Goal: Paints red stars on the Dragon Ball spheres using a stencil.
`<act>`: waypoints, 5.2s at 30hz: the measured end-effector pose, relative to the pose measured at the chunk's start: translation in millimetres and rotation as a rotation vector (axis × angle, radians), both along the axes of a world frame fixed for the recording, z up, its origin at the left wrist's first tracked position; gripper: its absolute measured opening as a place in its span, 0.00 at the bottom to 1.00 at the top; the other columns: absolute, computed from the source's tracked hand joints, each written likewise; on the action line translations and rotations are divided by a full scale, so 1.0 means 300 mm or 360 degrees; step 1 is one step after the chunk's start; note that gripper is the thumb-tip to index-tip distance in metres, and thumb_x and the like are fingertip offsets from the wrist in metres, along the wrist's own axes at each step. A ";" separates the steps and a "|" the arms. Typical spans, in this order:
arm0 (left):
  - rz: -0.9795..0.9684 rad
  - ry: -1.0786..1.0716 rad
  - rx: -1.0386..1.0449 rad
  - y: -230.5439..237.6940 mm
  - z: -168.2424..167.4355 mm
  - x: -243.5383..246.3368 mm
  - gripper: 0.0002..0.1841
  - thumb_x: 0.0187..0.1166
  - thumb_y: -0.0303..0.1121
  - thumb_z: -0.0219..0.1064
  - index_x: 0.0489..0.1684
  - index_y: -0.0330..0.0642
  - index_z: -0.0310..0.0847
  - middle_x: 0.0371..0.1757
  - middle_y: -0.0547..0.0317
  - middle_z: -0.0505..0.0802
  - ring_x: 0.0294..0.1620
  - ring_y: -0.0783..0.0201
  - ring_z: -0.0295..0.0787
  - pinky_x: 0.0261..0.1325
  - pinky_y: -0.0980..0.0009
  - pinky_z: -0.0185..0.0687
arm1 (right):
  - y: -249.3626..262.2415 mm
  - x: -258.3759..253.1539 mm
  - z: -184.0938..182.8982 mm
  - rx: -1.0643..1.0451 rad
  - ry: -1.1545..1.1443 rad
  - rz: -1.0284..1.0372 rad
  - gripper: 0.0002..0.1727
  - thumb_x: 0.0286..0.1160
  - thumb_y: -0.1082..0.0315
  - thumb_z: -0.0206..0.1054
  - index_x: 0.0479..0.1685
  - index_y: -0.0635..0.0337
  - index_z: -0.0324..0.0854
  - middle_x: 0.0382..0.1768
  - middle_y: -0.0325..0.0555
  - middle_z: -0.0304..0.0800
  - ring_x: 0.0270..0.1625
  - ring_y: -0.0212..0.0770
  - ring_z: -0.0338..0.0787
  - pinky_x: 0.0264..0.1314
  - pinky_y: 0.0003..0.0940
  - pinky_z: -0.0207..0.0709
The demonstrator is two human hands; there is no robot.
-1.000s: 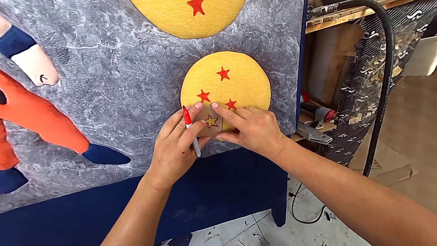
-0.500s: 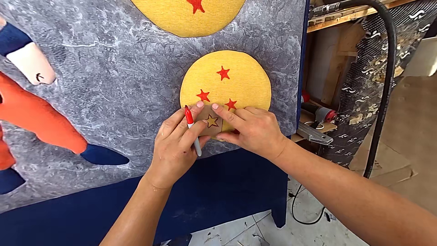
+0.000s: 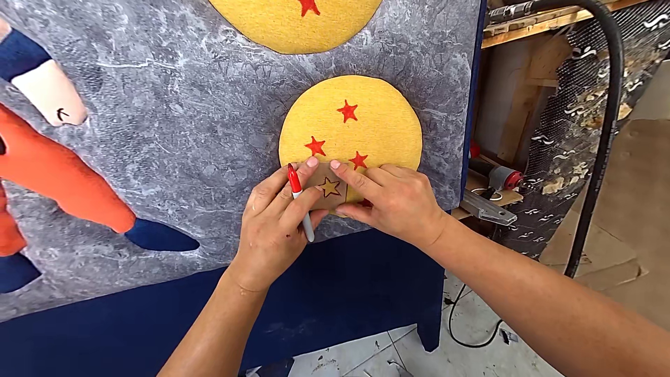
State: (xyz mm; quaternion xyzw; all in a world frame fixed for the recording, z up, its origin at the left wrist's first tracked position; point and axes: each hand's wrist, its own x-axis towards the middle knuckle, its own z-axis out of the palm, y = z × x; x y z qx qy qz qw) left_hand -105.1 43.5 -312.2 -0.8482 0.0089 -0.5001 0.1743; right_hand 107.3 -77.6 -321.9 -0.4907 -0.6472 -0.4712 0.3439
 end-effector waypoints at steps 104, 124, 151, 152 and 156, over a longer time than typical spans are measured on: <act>-0.0117 -0.0622 -0.0633 -0.162 -0.145 0.087 0.10 0.84 0.33 0.67 0.54 0.39 0.89 0.50 0.57 0.93 0.53 0.67 0.90 0.56 0.71 0.87 | -0.010 -0.035 0.006 -0.0150 0.0122 -0.0098 0.32 0.76 0.43 0.71 0.78 0.44 0.82 0.30 0.41 0.88 0.32 0.44 0.86 0.32 0.37 0.77; -0.0126 -0.0500 -0.0487 -0.135 -0.101 0.075 0.10 0.84 0.32 0.67 0.53 0.35 0.89 0.49 0.54 0.93 0.53 0.67 0.90 0.57 0.71 0.86 | -0.003 -0.029 0.011 -0.0130 0.0106 -0.0066 0.32 0.77 0.44 0.69 0.80 0.45 0.81 0.27 0.41 0.85 0.29 0.44 0.83 0.30 0.36 0.72; -0.0018 -0.0500 -0.0437 -0.179 -0.117 0.103 0.10 0.84 0.32 0.67 0.52 0.35 0.88 0.49 0.51 0.93 0.54 0.62 0.90 0.58 0.67 0.87 | -0.008 -0.030 0.011 -0.0181 0.0108 -0.0055 0.31 0.80 0.44 0.67 0.80 0.44 0.80 0.29 0.42 0.85 0.30 0.45 0.83 0.31 0.36 0.72; -0.0028 -0.0489 -0.0435 -0.177 -0.112 0.101 0.10 0.83 0.32 0.68 0.52 0.35 0.89 0.49 0.52 0.94 0.54 0.63 0.90 0.58 0.67 0.87 | -0.007 -0.030 0.012 -0.0177 0.0107 -0.0050 0.30 0.80 0.45 0.67 0.80 0.44 0.80 0.29 0.42 0.85 0.30 0.45 0.83 0.31 0.36 0.72; -0.0013 -0.0551 -0.0439 -0.165 -0.104 0.095 0.11 0.84 0.31 0.68 0.54 0.34 0.88 0.50 0.51 0.93 0.54 0.62 0.90 0.58 0.67 0.87 | -0.009 -0.030 0.013 -0.0181 0.0109 -0.0063 0.31 0.79 0.43 0.67 0.80 0.44 0.80 0.30 0.42 0.86 0.31 0.45 0.84 0.31 0.37 0.73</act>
